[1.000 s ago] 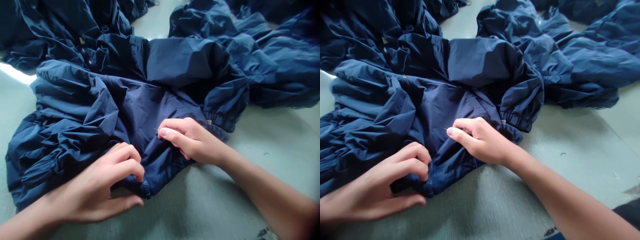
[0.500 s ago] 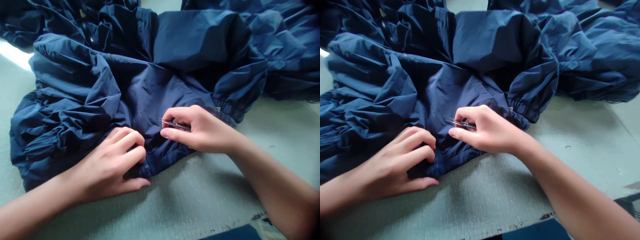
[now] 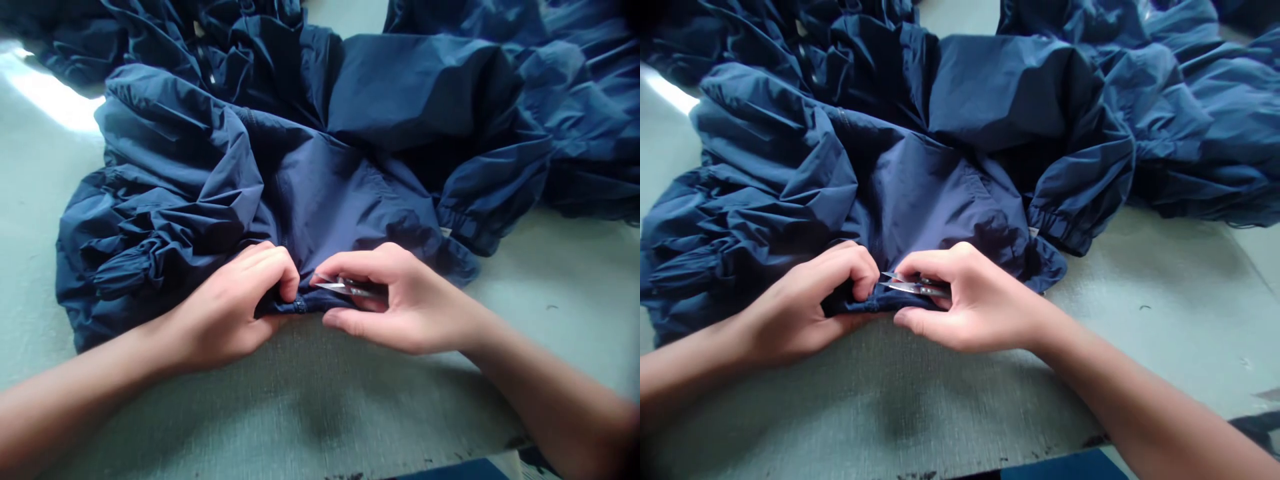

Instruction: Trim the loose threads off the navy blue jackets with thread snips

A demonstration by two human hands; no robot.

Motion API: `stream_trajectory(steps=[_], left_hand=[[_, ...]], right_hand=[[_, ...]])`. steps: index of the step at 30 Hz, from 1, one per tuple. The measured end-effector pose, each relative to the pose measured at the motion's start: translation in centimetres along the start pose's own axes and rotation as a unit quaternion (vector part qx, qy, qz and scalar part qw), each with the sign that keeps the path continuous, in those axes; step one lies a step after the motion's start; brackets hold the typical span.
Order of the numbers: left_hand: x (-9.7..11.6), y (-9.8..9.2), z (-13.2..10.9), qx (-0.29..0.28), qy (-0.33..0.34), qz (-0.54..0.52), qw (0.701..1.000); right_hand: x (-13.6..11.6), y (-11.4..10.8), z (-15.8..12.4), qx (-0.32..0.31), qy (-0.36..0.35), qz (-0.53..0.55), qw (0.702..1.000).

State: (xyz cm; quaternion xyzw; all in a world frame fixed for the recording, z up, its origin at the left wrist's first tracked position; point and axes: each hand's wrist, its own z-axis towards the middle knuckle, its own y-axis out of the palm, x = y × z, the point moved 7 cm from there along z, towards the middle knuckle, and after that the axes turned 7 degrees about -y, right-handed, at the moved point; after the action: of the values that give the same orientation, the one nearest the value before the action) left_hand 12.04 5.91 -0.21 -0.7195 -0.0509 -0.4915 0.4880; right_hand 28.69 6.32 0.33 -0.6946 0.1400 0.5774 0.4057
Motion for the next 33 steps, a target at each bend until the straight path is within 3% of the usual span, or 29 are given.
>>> stream_trajectory(steps=[4, 13, 20, 33], left_hand=[[-0.1, -0.4, 0.1, 0.014, -0.031, -0.016, 0.999], [-0.1, -1.1, 0.0, 0.04, -0.035, -0.058, 0.997], [-0.4, -1.8, 0.3, 0.053, -0.05, -0.073, 0.995], [-0.8, -2.3, 0.3, 0.058, -0.09, -0.079, 0.991]], right_hand=[[-0.1, -0.4, 0.0, 0.017, 0.021, -0.03, 0.999], [0.1, 0.0, -0.1, 0.056, 0.028, 0.013, 0.998], [0.5, -0.1, -0.5, 0.052, 0.024, 0.11, 0.992], [0.4, 0.0, 0.0, 0.07, -0.005, 0.017, 0.997]])
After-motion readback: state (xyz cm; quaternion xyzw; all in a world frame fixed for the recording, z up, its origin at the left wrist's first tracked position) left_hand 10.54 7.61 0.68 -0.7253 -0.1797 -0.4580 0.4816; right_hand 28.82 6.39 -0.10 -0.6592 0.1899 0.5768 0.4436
